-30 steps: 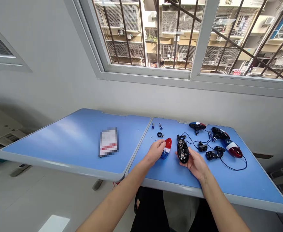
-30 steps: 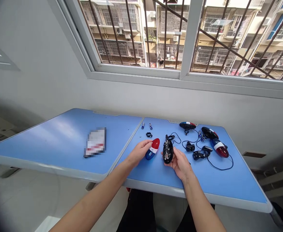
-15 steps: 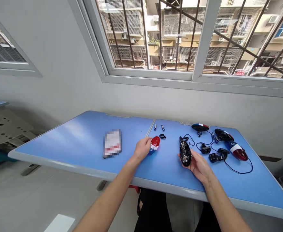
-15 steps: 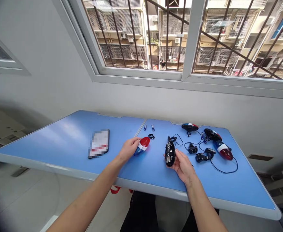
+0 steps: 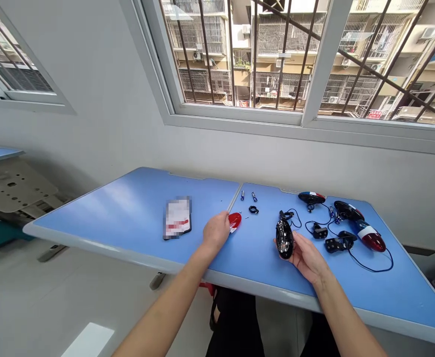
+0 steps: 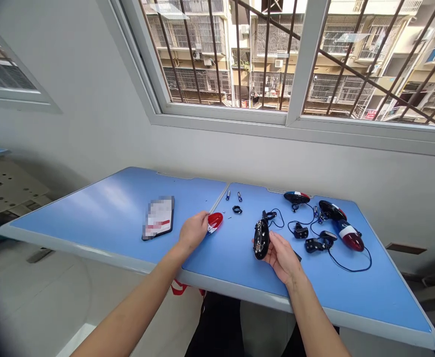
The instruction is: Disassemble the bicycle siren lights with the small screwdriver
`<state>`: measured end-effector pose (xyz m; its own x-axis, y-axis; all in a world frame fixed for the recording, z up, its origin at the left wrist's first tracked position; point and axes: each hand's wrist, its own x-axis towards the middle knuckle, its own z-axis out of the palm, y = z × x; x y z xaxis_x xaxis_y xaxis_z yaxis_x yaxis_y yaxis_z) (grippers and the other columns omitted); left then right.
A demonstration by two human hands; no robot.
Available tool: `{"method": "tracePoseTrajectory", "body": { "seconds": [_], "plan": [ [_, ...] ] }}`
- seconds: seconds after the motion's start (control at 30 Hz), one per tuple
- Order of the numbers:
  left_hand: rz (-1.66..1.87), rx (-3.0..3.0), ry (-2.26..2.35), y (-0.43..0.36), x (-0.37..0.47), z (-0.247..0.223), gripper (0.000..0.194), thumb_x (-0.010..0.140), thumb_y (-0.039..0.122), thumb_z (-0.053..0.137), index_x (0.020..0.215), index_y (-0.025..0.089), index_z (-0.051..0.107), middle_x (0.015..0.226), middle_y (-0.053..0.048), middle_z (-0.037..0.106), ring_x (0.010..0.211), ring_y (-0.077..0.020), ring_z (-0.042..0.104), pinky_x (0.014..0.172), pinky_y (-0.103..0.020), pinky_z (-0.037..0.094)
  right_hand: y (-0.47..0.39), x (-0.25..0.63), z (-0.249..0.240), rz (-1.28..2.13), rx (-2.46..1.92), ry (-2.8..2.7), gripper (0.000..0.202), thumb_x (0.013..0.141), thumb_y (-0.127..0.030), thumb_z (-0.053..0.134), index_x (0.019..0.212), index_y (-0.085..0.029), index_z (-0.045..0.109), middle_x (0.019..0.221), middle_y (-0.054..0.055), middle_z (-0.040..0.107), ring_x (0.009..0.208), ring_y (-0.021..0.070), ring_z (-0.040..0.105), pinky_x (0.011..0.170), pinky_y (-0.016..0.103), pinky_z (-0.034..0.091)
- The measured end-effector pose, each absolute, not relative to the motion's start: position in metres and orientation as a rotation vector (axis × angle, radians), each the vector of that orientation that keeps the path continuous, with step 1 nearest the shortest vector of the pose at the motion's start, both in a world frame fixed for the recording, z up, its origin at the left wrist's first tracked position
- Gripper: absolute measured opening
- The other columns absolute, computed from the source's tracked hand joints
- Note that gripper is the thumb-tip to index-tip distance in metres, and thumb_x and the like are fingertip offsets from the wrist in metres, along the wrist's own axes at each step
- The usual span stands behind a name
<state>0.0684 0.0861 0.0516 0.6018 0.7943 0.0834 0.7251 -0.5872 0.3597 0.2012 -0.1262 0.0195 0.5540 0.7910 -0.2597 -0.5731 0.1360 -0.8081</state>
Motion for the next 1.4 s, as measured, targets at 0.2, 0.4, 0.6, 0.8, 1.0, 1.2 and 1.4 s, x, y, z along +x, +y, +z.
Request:
{"method": "tracePoseTrajectory", "body": {
  "seconds": [0.2, 0.4, 0.6, 0.8, 1.0, 1.2, 1.4],
  "plan": [
    [0.340, 2.618, 1.262, 0.081, 0.072, 0.045, 0.034, 0.091, 0.015, 0.032, 0.104, 0.016, 0.063, 0.103, -0.011, 0.064, 0.098, -0.0239, 0.059, 0.069, -0.028, 0.044, -0.127, 0.199, 0.018, 1.008, -1.027, -0.258, 0.028, 0.077, -0.040, 0.068, 0.091, -0.016, 0.066, 0.085, 0.010, 0.073, 0.081, 0.0212, 0.068, 0.060, 0.028, 0.054],
    [0.343, 2.632, 1.294, 0.082, 0.071, 0.044, 0.034, 0.092, 0.018, 0.031, 0.104, 0.017, 0.063, 0.102, -0.011, 0.063, 0.099, -0.0244, 0.057, 0.071, -0.029, 0.045, -0.128, 0.198, 0.022, 1.018, -1.018, -0.245, 0.030, 0.076, -0.040, 0.069, 0.093, -0.016, 0.066, 0.086, 0.010, 0.073, 0.079, 0.0206, 0.068, 0.059, 0.028, 0.054],
    [0.355, 2.646, 1.253, 0.078, 0.069, 0.047, 0.034, 0.093, 0.023, 0.031, 0.106, 0.016, 0.062, 0.103, -0.011, 0.064, 0.101, -0.0257, 0.056, 0.073, -0.030, 0.045, -0.129, 0.199, 0.019, 1.044, -0.971, -0.225, 0.028, 0.078, -0.039, 0.067, 0.093, -0.016, 0.066, 0.085, 0.010, 0.073, 0.075, 0.0200, 0.068, 0.061, 0.029, 0.054],
    [0.369, 2.657, 1.213, 0.077, 0.068, 0.046, 0.032, 0.092, 0.027, 0.035, 0.107, 0.015, 0.061, 0.102, -0.011, 0.065, 0.100, -0.0259, 0.057, 0.075, -0.030, 0.045, -0.129, 0.198, 0.021, 1.075, -0.924, -0.199, 0.027, 0.077, -0.036, 0.068, 0.095, -0.016, 0.065, 0.087, 0.010, 0.073, 0.078, 0.0204, 0.068, 0.066, 0.032, 0.053],
    [0.459, 2.658, 1.187, 0.080, 0.070, 0.043, 0.035, 0.092, 0.029, 0.037, 0.115, 0.011, 0.057, 0.113, -0.016, 0.062, 0.106, -0.0301, 0.056, 0.085, -0.039, 0.045, -0.130, 0.196, 0.018, 1.102, -0.832, -0.201, 0.025, 0.078, -0.035, 0.068, 0.097, -0.018, 0.065, 0.093, 0.009, 0.073, 0.081, 0.0190, 0.067, 0.070, 0.032, 0.052],
    [0.948, 2.489, 0.895, 0.037, 0.065, 0.064, 0.037, 0.087, 0.029, 0.046, 0.120, 0.016, 0.054, 0.127, -0.013, 0.055, 0.122, -0.0297, 0.046, 0.100, -0.041, 0.038, -0.126, 0.190, 0.011, 1.073, -0.791, -0.222, 0.026, 0.081, -0.037, 0.066, 0.098, -0.019, 0.064, 0.095, 0.008, 0.072, 0.085, 0.0190, 0.066, 0.076, 0.034, 0.051],
    [0.587, 2.319, 0.451, -0.021, 0.072, 0.059, 0.041, 0.079, 0.038, 0.056, 0.114, 0.019, 0.057, 0.117, -0.012, 0.061, 0.107, -0.0286, 0.057, 0.083, -0.036, 0.050, -0.117, 0.178, 0.005, 0.940, -0.770, -0.311, 0.020, 0.080, -0.039, 0.065, 0.092, -0.023, 0.066, 0.091, 0.002, 0.071, 0.080, 0.0172, 0.064, 0.074, 0.031, 0.050]
  ]
}}
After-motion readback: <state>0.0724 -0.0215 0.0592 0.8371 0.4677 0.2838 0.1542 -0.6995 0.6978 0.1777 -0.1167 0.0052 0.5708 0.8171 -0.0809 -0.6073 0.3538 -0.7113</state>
